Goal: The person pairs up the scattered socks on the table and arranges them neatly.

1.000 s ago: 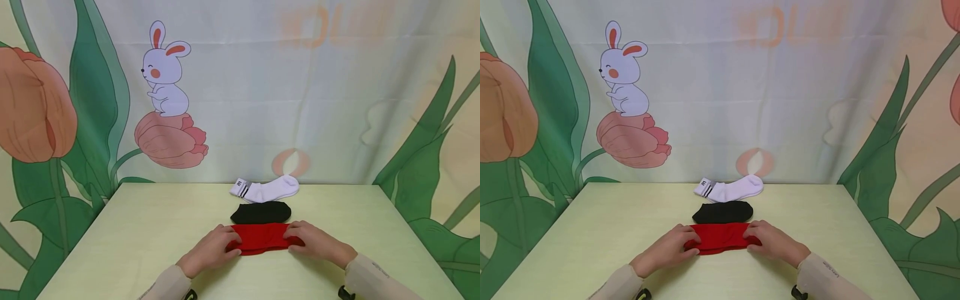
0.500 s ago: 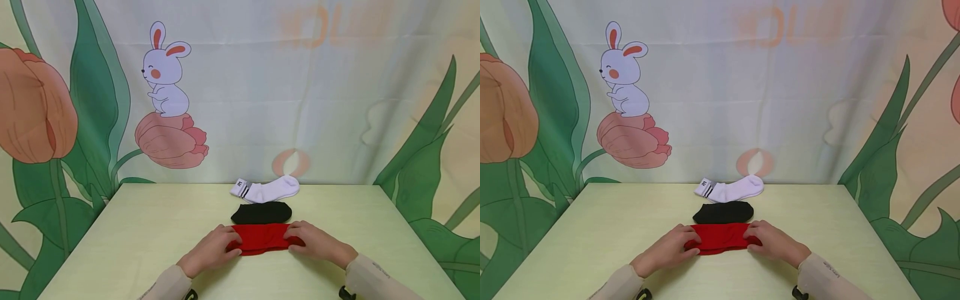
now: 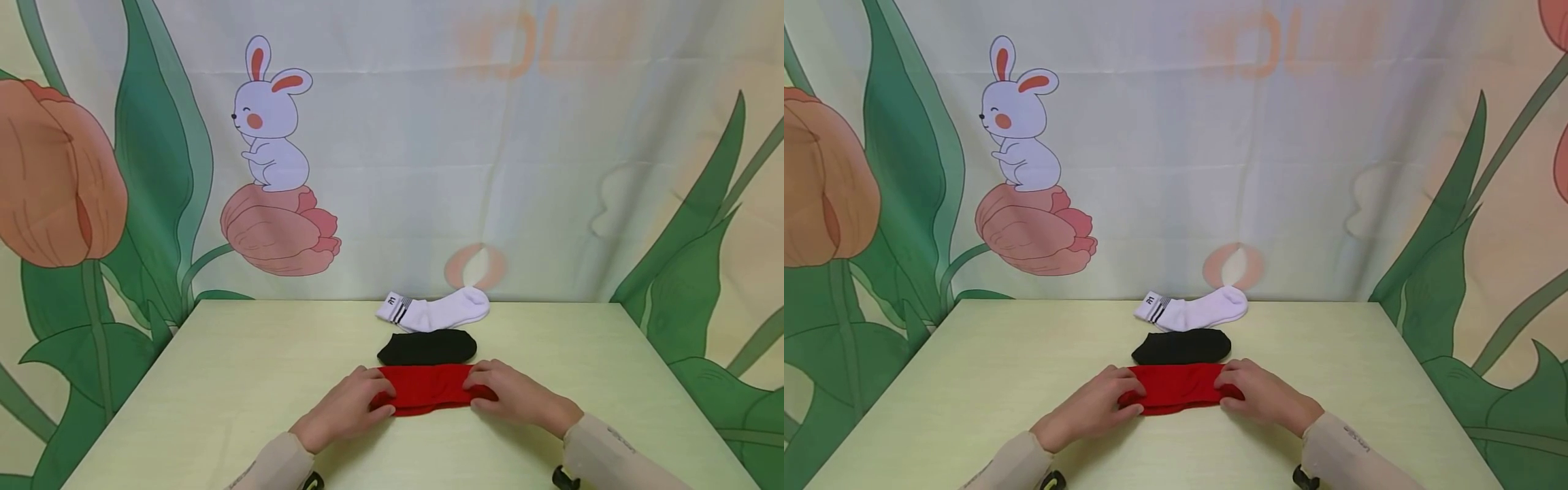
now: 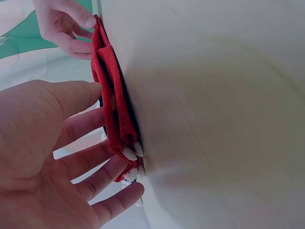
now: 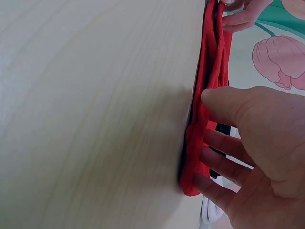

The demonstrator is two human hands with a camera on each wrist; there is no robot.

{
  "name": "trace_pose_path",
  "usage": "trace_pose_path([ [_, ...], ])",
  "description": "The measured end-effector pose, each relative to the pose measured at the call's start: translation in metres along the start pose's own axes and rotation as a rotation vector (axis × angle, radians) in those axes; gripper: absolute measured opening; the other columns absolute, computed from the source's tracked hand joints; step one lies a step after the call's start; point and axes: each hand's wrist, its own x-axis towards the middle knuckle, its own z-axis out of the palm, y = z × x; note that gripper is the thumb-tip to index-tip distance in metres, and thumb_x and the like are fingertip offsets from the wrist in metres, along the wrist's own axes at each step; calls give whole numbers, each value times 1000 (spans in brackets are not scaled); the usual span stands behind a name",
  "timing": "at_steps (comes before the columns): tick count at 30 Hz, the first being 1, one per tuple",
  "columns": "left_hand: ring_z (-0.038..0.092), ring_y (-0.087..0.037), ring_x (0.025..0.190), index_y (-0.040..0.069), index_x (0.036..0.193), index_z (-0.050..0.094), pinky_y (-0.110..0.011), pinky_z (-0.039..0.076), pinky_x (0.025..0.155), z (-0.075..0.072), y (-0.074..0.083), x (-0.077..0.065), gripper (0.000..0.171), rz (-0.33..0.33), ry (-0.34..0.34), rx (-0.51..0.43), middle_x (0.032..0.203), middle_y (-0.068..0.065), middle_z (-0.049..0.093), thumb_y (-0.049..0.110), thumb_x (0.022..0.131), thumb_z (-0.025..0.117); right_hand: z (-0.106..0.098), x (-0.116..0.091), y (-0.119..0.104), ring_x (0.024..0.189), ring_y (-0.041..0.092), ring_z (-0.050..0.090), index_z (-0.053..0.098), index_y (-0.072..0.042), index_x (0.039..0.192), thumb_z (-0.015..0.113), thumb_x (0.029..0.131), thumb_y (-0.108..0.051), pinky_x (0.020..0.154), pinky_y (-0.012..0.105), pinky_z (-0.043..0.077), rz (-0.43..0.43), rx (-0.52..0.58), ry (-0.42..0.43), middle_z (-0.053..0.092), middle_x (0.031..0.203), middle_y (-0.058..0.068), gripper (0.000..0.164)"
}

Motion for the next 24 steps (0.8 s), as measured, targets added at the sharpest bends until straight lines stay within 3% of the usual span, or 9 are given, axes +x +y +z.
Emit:
trace_pose_path([
  [16,58,-16,98,12,108,76,-35,52,90,-3,1,2,17,15,5,-11,105,1,70,21,94,74,0,0,2,117,25,57,74,-15,120,77,93,-24,102,47,50,2,-13,9,64,124,3,29],
  [24,63,-21,97,11,104,74,-38,54,89,-17,-4,0,11,25,74,-26,102,-2,70,18,97,71,1,0,0,117,26,57,74,-14,119,77,93,-22,102,48,50,-18,-16,13,65,124,4,27],
])
